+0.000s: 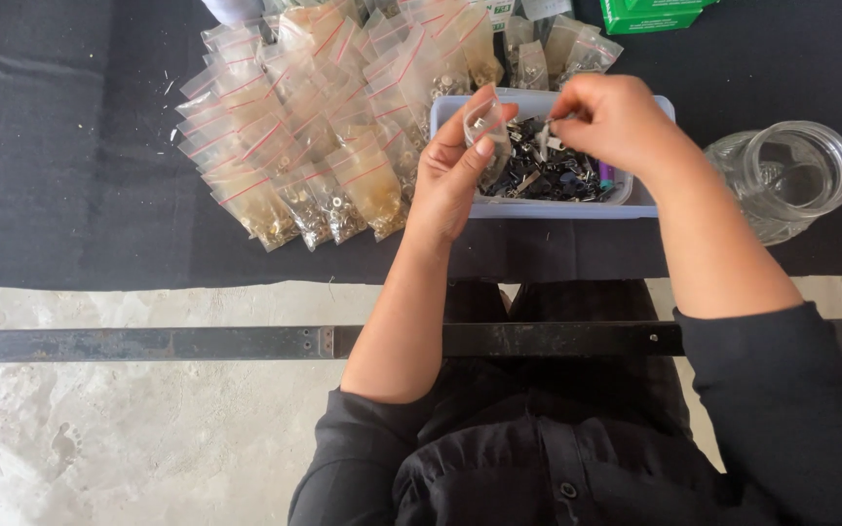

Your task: Sorting and bagging small metal clips from a plastic container into individual plastic bags.

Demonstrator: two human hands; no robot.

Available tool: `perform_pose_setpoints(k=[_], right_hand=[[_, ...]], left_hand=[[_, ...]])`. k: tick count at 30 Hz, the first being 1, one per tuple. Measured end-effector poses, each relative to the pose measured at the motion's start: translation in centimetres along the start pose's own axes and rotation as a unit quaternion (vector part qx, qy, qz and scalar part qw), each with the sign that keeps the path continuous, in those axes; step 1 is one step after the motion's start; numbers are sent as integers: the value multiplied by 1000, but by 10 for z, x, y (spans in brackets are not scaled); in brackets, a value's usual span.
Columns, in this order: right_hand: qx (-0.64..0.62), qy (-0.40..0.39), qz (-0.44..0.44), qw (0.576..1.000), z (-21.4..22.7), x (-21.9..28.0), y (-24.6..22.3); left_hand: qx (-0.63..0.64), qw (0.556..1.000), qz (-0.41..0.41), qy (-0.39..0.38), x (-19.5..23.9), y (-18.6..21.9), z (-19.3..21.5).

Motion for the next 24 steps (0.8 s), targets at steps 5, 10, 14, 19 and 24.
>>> perform_pose_setpoints(k=[5, 10, 14, 19, 24], right_hand=[[-355, 28, 50, 933, 31, 16, -5], [-352, 88, 99, 927, 63, 47, -53], [-270, 147, 215, 927, 63, 58, -76], [-176, 145, 321, 919, 60, 60, -87], [-41, 127, 411, 902, 51, 62, -93]], left_hand=[[-84, 996, 14, -33, 7, 0, -16], [-151, 987, 31, -53, 9, -6, -20], [-191, 979, 17, -70, 7, -14, -17], [-177, 980, 29, -82, 8, -9, -18], [-209, 973, 13, -95, 7, -11, -17]])
Point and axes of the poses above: each hand's wrist, its own x-axis away from the middle knuckle, its own z-axis out of the back of the hand, y = z × x, the point moved 6 cm from there along -x, towards the middle knuckle, and after that the axes turned 14 degrees about y, right-handed, at the moved point
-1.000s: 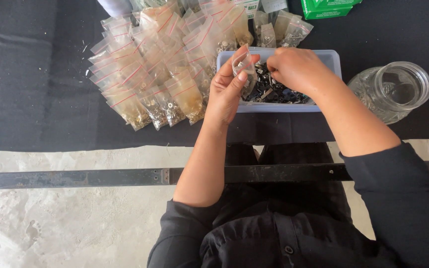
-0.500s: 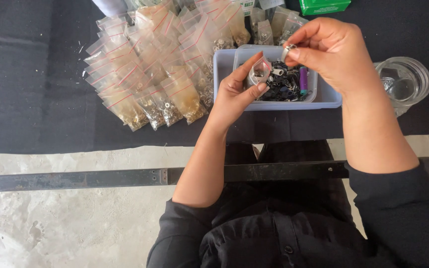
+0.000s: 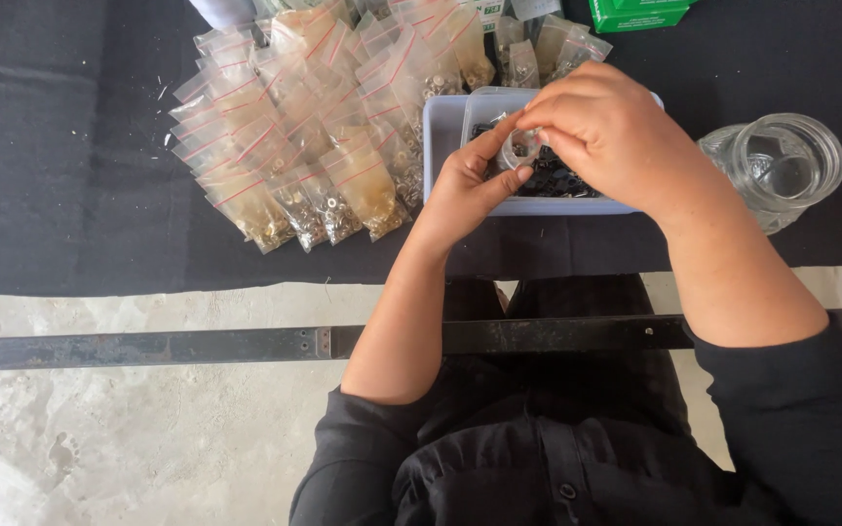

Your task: Sorting and bagging small metal clips from a plastic container into individual plastic bags.

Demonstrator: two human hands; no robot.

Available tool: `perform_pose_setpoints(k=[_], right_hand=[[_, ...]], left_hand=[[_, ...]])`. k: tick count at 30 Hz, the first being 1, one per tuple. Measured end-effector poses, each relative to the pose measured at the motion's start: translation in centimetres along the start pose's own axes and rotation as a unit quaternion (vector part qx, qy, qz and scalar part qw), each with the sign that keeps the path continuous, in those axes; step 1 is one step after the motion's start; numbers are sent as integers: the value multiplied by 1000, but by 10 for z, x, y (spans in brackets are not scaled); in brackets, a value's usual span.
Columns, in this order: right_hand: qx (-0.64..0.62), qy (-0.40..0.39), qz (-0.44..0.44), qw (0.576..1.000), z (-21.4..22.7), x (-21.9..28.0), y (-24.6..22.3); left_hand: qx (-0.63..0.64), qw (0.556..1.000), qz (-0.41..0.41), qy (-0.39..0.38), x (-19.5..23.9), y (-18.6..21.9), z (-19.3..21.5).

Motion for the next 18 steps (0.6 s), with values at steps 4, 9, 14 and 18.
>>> perform_pose_setpoints(k=[4, 9, 14, 18], right_hand=[[-3, -38, -42, 998, -7, 5, -2], [2, -11, -24, 1000, 0, 10, 8], [115, -122, -58, 984, -20, 24, 27], [11, -42, -85, 995, -6, 16, 13]], left_hand=[[-31, 999, -1, 17, -1, -5, 3], [59, 997, 47, 13, 2, -8, 3], [5, 1000, -11, -29, 1, -3, 0], [88, 996, 6, -27, 3, 4, -3]])
Point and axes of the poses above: each hand's wrist, its own x-axis away from the middle knuckle, its own z-axis out of the back of the hand, y = z × x, the point moved 6 cm from there along -x, towards the middle knuckle, and after that the axes turned 14 degrees about y, right-handed, at the moved point
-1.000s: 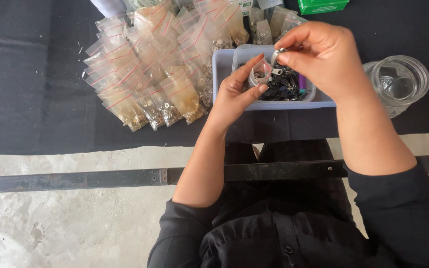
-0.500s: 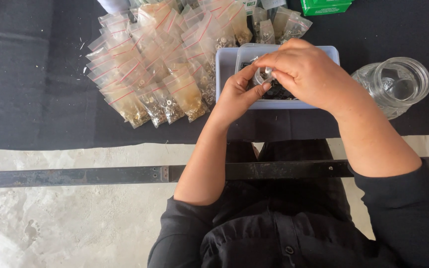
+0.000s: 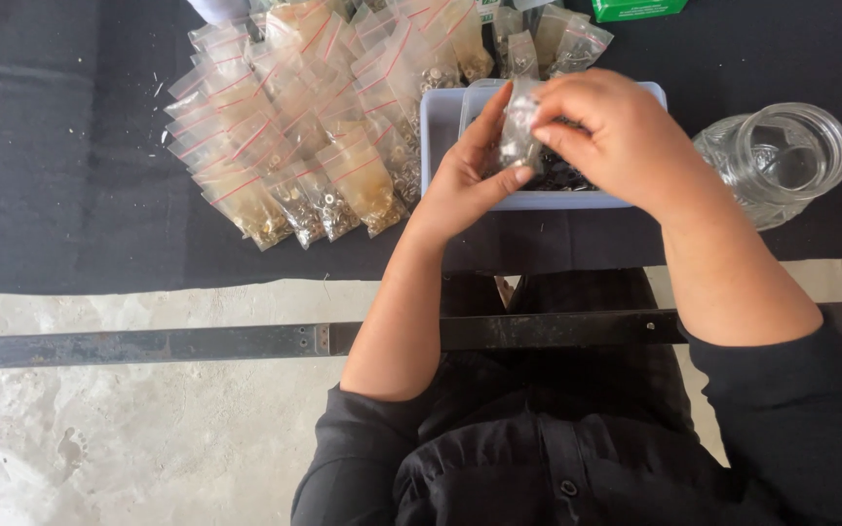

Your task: Sorting and bagging small metal clips from a plastic container into individual plastic bags.

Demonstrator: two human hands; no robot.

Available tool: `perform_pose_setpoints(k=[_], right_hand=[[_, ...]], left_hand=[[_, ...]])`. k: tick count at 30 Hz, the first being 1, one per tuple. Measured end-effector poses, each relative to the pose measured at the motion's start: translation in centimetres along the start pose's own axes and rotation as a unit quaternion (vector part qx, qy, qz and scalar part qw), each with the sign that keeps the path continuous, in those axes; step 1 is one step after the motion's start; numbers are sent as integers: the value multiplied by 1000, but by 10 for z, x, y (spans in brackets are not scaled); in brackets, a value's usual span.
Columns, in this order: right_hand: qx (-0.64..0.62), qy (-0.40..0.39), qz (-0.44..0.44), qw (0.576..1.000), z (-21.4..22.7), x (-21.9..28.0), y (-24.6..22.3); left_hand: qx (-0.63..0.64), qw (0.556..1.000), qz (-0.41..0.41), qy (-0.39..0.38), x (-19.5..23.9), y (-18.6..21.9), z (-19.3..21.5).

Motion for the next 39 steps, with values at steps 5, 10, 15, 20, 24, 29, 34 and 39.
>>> perform_pose_setpoints(k=[5, 10, 15, 20, 24, 29, 34, 39], right_hand=[[-87, 54, -1, 995, 16, -7, -16], [-98, 32, -106, 989, 11, -3, -16], [-6, 62, -115, 991, 13, -4, -9], [-180, 74, -168, 966, 20, -13, -5], [-203, 17, -183, 962, 9, -9, 10], [-177, 140, -154, 962, 3, -5, 19], [-365, 216, -246, 871, -26, 16, 38], [-447, 267, -266, 811, -32, 30, 64]], left_hand=[[-60, 998, 16, 4, 0, 14, -10], [-44, 998, 34, -34, 4, 3, -10], [-61, 996, 58, -8, 4, -7, -6], [21, 994, 106, -17, 5, -3, -4], [-25, 995, 96, -15, 3, -5, -2], [15, 997, 76, -22, -1, 6, -1], [28, 997, 71, 18, -4, 17, -8], [7, 998, 36, 42, -7, 4, -6]])
Point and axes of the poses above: each hand's wrist, its own x-axis away from the middle knuckle, its own z-axis out of the back of the hand, y = z × x, the point moved 6 cm from there along -x, towards the middle knuckle, and after that the axes turned 14 degrees about y, right-handed, at the moved point
